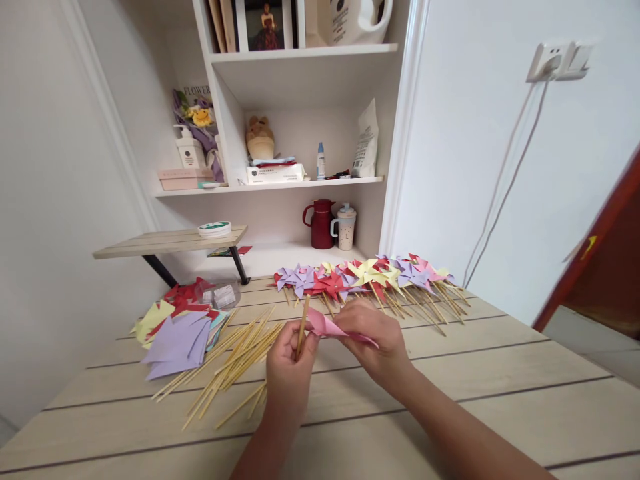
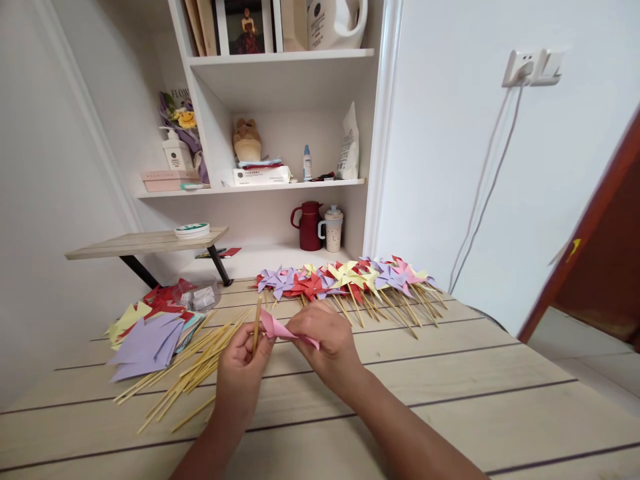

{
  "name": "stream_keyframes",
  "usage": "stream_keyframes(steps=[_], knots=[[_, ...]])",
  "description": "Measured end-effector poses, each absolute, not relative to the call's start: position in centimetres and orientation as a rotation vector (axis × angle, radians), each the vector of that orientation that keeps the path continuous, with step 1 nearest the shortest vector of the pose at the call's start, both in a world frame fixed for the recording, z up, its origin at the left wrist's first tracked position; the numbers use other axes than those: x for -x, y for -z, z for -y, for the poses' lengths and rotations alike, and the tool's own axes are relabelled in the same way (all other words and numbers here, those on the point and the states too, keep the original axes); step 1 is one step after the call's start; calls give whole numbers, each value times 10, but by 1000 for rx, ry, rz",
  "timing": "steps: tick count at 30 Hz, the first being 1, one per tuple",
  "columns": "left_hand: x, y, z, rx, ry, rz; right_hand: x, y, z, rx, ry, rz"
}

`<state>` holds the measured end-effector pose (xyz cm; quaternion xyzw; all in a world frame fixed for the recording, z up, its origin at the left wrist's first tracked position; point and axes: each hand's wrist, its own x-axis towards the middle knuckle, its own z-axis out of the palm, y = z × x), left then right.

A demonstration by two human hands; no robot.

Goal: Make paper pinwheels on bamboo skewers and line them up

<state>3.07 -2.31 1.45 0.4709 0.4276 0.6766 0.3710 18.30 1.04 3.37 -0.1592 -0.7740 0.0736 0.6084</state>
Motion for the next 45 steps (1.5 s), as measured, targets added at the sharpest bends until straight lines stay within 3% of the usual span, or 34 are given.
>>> stream_keyframes(steps=[7,15,24,45], knots=[[-24,-18,27,-1069,-1692,-957,-192,-40,-8,285,165,1821],[-13,-22,24,-1198,-1731,-1002,-190,-39,-11,275,-4,1834],[-4,-10,19,-1764,-1649,-1138,-189,-40,-8,255,-77,1898],[-5,-15,24,-1801,-1745,-1150,-189,-41,-4,302,-124,1803]])
